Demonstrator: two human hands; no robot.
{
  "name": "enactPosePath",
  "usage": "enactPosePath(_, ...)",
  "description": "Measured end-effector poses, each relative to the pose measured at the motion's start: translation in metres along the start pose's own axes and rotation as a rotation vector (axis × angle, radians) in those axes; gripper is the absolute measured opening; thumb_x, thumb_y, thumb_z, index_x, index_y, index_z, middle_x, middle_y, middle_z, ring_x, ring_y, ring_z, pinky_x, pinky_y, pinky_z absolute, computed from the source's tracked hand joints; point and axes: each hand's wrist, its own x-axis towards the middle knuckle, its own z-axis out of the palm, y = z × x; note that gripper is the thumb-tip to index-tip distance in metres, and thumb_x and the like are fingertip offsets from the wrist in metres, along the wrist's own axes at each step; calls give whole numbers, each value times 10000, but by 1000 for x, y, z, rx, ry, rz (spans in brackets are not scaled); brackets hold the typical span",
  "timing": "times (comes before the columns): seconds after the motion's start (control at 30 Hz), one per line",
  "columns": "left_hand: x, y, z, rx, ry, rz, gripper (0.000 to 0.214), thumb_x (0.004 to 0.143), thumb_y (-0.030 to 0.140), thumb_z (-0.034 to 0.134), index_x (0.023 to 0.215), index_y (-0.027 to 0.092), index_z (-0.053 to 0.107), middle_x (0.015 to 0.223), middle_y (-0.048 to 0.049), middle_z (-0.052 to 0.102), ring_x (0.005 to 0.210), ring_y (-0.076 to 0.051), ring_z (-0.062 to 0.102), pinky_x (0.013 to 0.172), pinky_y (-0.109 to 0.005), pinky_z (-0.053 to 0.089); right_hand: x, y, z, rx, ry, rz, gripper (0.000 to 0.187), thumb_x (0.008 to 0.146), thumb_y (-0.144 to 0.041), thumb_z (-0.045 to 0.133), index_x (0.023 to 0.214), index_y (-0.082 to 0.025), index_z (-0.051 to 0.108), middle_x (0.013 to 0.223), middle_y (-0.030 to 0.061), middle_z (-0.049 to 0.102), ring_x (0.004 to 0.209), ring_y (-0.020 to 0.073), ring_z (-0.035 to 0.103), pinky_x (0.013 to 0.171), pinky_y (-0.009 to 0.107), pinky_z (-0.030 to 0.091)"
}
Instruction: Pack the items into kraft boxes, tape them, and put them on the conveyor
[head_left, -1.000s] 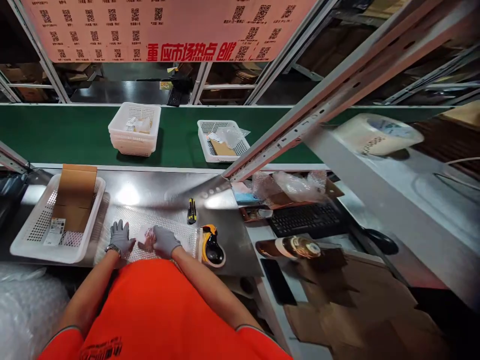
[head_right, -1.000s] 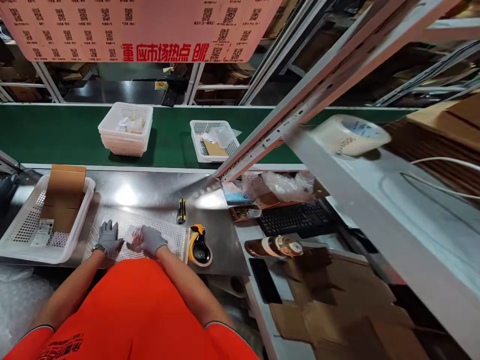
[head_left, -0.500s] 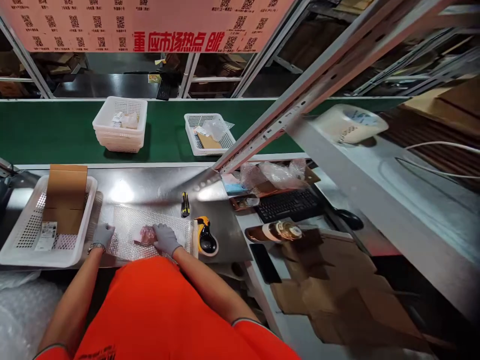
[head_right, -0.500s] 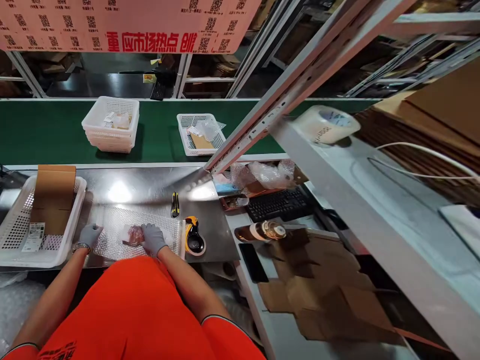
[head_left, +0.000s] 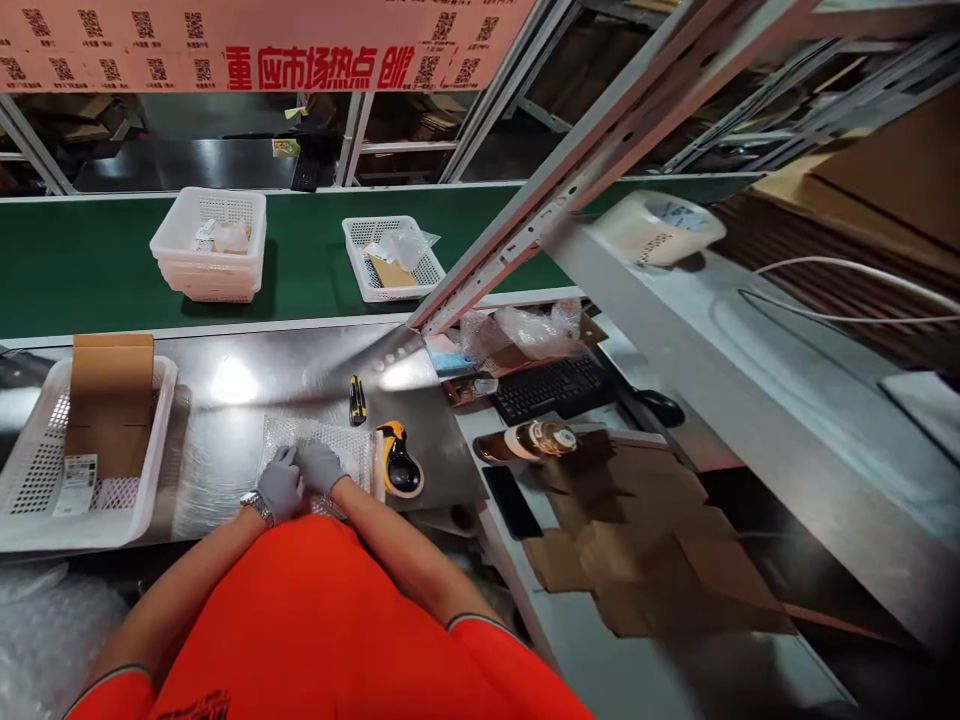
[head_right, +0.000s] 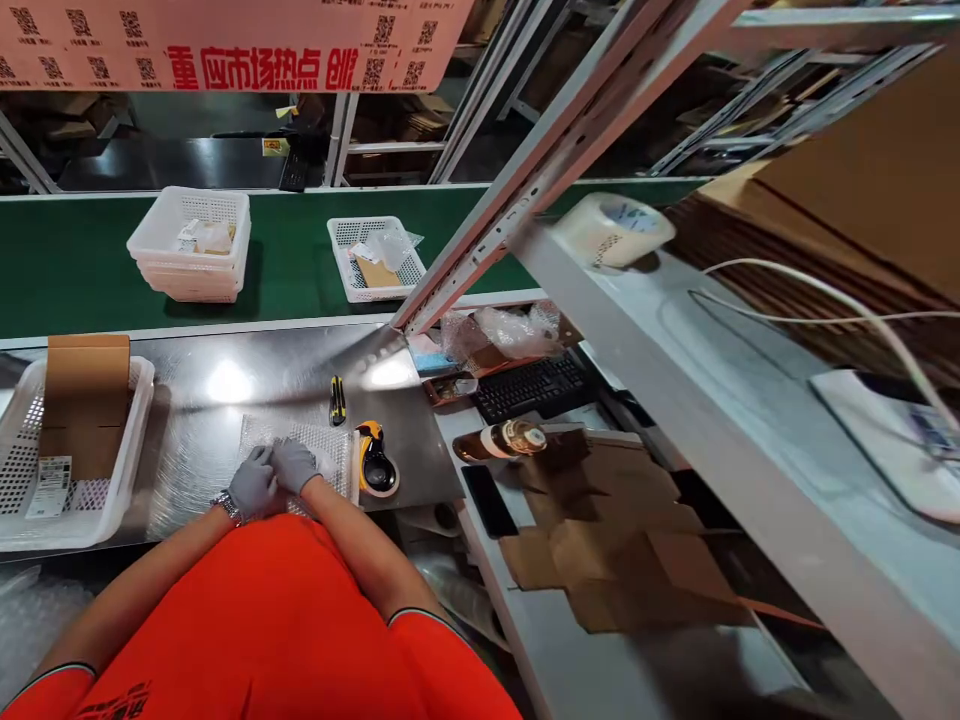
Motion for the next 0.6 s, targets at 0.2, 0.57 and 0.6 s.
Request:
enactPosePath(0.2,-3,-14,-7,25,-71,111,375,959,74,604,1225,161,854,1580,-195,695,1542,-332,552,1313,-490,492,-74,57,31,491,477,121,557,966,-329,662,1496,-166,607,1498,213,682,1419,330,629,1254,492,510)
enactPosePath(0.57,11,-24,-9,44,-53,103,311,981,29,599,1148,189,807,1505,-188,711,1443,-353,599,1174,-481,544,-152,100,75,767,454,756,231,943,-463,510,825,-282,590,937,108,738,965,336,745,943,466,588)
enactPosePath(0.6,13,-23,-9,-2,-28,100,282,962,16,614,1076,187,806,1457,-188,726,1413,-358,607,1141,-471,550,-149,97,68,769,492,729,229,952,-435,484,833,-276,599,982,116,743,999,324,736,972,457,581)
